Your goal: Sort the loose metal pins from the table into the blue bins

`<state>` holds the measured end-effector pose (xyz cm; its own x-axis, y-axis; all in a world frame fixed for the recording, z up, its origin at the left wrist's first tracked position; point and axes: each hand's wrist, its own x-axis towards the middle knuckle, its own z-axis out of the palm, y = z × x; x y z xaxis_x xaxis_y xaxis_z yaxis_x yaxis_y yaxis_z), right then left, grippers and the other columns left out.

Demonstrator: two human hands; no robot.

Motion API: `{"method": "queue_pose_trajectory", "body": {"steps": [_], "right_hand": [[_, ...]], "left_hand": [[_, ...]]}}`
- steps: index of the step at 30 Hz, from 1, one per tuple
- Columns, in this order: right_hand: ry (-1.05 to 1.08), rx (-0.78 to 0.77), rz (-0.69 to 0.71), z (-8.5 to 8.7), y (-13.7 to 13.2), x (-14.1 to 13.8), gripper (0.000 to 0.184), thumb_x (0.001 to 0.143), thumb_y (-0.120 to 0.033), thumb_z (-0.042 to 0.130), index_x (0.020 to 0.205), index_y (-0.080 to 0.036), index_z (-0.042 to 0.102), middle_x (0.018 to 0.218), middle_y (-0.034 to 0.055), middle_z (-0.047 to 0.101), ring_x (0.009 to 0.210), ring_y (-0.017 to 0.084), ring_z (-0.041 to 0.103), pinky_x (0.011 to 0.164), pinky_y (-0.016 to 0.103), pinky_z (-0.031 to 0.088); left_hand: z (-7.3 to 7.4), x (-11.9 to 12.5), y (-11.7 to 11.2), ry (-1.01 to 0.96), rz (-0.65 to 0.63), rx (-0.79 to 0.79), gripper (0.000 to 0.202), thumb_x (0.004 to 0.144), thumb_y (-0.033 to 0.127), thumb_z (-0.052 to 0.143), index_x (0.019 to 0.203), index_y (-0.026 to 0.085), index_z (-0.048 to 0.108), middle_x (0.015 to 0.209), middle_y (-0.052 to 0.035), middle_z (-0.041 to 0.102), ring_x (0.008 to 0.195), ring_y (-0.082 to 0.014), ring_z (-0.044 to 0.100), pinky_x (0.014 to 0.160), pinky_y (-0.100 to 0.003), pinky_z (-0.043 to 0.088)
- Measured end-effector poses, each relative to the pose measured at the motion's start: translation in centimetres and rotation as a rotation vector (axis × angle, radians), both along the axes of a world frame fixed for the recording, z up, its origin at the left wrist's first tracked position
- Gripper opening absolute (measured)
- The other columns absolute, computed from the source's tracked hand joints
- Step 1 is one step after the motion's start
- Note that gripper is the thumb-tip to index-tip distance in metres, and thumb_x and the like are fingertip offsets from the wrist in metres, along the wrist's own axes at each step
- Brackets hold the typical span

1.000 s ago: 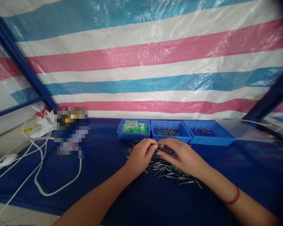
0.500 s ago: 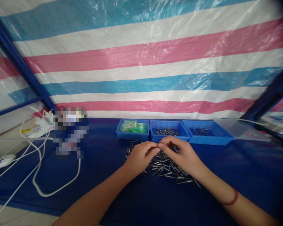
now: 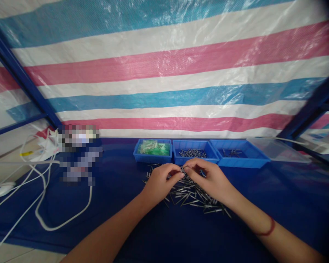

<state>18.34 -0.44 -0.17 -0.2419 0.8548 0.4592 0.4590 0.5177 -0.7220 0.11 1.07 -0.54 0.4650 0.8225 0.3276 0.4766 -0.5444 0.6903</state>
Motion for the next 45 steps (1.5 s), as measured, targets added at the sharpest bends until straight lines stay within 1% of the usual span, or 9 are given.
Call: {"method": "queue_pose_trajectory", "body": {"steps": [6, 10, 19, 26, 30, 33, 36, 41, 45], "right_hand": [[-0.1, 0.058, 0.053, 0.3, 0.2, 0.6, 0.014, 0.089, -0.026, 0.047, 0.087, -0.019, 0.059, 0.076, 0.0022, 0.061, 0.067, 0.014, 0.055, 0.062, 0.027, 0.046], [-0.24, 0.186, 0.052, 1.2, 0.7, 2.2, 0.014, 0.089, -0.025, 0.047, 0.084, -0.019, 0.059, 0.082, 0.0043, 0.063, 0.074, 0.016, 0.058, 0.068, 0.029, 0.046], [-0.468, 0.305, -0.732, 1.5, 2.9, 11.0, 0.02, 0.085, -0.034, 0.051, 0.078, -0.018, 0.062, 0.067, 0.0088, 0.064, 0.059, 0.021, 0.06, 0.057, 0.032, 0.04], [-0.614, 0.254, -0.884, -0.2, 3.8, 13.5, 0.022, 0.083, -0.038, 0.051, 0.088, -0.019, 0.061, 0.072, 0.012, 0.067, 0.056, 0.026, 0.058, 0.051, 0.035, 0.033], [-0.532, 0.302, -0.8, 0.7, 3.5, 11.1, 0.021, 0.084, -0.034, 0.051, 0.09, -0.017, 0.062, 0.077, 0.0098, 0.068, 0.069, 0.026, 0.06, 0.062, 0.035, 0.04], [-0.488, 0.396, -0.62, 1.3, 2.9, 8.3, 0.019, 0.085, -0.032, 0.05, 0.088, -0.017, 0.063, 0.076, 0.0072, 0.066, 0.073, 0.024, 0.06, 0.072, 0.036, 0.043], [-0.467, 0.429, -0.423, 1.4, 1.9, 5.4, 0.018, 0.087, -0.029, 0.049, 0.089, -0.019, 0.063, 0.079, 0.0062, 0.066, 0.077, 0.023, 0.059, 0.075, 0.038, 0.044], [-0.529, 0.371, -0.054, 1.1, 0.6, 2.0, 0.016, 0.088, -0.024, 0.047, 0.086, -0.02, 0.063, 0.083, 0.007, 0.066, 0.078, 0.022, 0.059, 0.074, 0.039, 0.046], [-0.575, 0.263, 0.078, 0.5, 0.5, 1.2, 0.015, 0.088, -0.023, 0.049, 0.086, -0.019, 0.063, 0.081, 0.0061, 0.065, 0.078, 0.021, 0.059, 0.073, 0.037, 0.047]], "left_hand": [[-0.1, -0.1, 0.2, -0.041, 0.062, 0.022, 0.019, 0.087, 0.034, 0.054, 0.086, 0.017, 0.064, 0.081, -0.0016, 0.066, 0.074, -0.0143, 0.059, 0.07, -0.024, 0.043], [0.1, -0.2, 0.1, 0.036, 0.101, 0.074, 0.022, 0.088, 0.036, 0.053, 0.098, 0.018, 0.062, 0.086, -0.0023, 0.066, 0.08, -0.0163, 0.057, 0.076, -0.028, 0.042], [-0.9, -0.6, -0.3, 0.435, 0.084, 0.172, 0.033, 0.085, 0.049, 0.052, 0.11, 0.032, 0.063, 0.109, -0.0036, 0.058, 0.101, -0.0247, 0.048, 0.08, -0.038, 0.034], [-0.8, -0.6, -0.1, 0.45, 0.071, 0.165, 0.018, 0.089, 0.035, 0.051, 0.097, 0.028, 0.066, 0.102, -0.001, 0.065, 0.097, -0.0222, 0.049, 0.079, -0.038, 0.031], [-0.8, -0.7, -0.1, 0.453, 0.057, 0.18, 0.018, 0.091, 0.031, 0.048, 0.096, 0.027, 0.065, 0.098, -0.0001, 0.066, 0.093, -0.0206, 0.05, 0.08, -0.038, 0.03], [-0.9, -0.6, -0.2, 0.464, 0.049, 0.193, 0.024, 0.09, 0.036, 0.05, 0.11, 0.031, 0.061, 0.103, -0.0015, 0.063, 0.095, -0.0216, 0.049, 0.079, -0.036, 0.031], [-1.0, -0.5, -0.2, 0.487, 0.051, 0.204, 0.024, 0.09, 0.041, 0.048, 0.105, 0.033, 0.065, 0.104, -0.0019, 0.061, 0.097, -0.0221, 0.047, 0.079, -0.036, 0.031], [-1.1, -0.5, 0.0, 0.492, 0.054, 0.205, 0.02, 0.091, 0.038, 0.049, 0.091, 0.026, 0.065, 0.1, -0.0009, 0.061, 0.095, -0.0209, 0.048, 0.079, -0.036, 0.031], [-1.1, -0.5, 0.1, 0.511, 0.066, 0.239, 0.018, 0.092, 0.034, 0.047, 0.089, 0.023, 0.061, 0.097, -0.0011, 0.061, 0.094, -0.0206, 0.049, 0.078, -0.036, 0.031]]}}
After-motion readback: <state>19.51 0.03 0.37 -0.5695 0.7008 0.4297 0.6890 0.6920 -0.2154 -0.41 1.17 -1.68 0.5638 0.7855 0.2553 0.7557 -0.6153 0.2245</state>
